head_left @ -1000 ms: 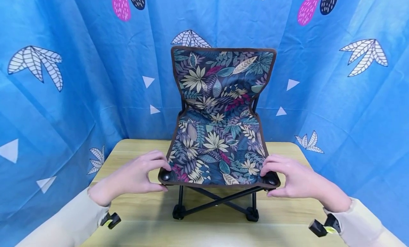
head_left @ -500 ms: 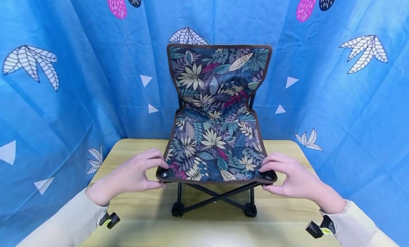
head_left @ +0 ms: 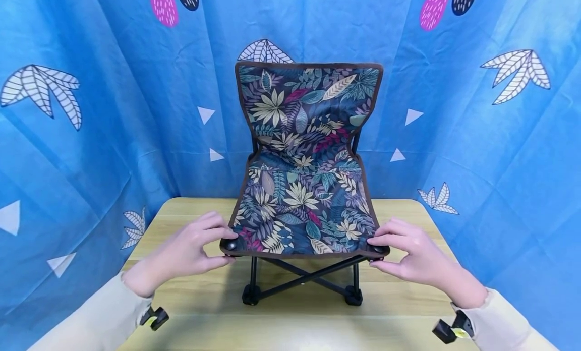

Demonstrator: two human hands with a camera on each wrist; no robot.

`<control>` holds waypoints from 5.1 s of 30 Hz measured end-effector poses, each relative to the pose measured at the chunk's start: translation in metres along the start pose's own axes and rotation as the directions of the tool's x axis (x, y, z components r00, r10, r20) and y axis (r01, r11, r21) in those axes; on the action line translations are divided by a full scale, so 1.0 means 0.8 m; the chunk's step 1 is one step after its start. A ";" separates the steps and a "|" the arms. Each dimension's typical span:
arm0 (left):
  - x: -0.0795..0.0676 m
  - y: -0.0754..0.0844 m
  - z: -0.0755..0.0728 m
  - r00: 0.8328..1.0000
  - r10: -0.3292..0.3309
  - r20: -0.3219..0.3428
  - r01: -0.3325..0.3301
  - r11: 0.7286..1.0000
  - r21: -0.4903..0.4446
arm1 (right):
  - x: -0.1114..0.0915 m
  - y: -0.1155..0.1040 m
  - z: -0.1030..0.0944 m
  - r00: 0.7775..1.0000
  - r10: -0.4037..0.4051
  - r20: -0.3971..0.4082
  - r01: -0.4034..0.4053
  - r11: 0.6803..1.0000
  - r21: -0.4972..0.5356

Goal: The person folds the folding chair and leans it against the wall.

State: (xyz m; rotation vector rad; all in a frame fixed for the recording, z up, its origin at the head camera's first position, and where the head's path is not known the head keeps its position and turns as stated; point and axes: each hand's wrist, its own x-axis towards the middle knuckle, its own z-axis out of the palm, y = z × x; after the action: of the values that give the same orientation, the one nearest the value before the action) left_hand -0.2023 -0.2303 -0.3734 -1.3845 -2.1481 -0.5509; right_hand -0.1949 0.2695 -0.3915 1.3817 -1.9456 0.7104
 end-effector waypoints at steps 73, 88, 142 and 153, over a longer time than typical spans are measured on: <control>-0.006 0.000 0.014 0.992 0.014 -0.129 -0.016 1.000 -0.013 | -0.006 -0.005 0.011 0.991 0.007 -0.135 -0.011 1.000 -0.028; -0.001 -0.004 0.018 0.986 0.018 -0.168 -0.022 0.999 -0.025 | 0.000 -0.008 0.009 0.992 0.045 -0.117 -0.049 0.998 -0.033; 0.036 0.003 0.013 0.975 0.016 -0.224 -0.023 0.999 -0.029 | 0.037 -0.009 0.001 0.989 0.091 -0.118 -0.100 0.992 -0.078; 0.043 0.005 0.011 0.977 0.004 -0.215 -0.012 0.999 -0.034 | 0.044 -0.009 0.001 0.988 0.061 -0.144 -0.074 0.993 -0.088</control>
State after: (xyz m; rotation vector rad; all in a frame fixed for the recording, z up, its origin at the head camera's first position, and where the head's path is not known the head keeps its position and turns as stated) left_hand -0.2120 -0.1993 -0.3588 -1.2873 -1.9674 -0.7046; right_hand -0.1971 0.2455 -0.3646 1.1823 -1.8968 0.7195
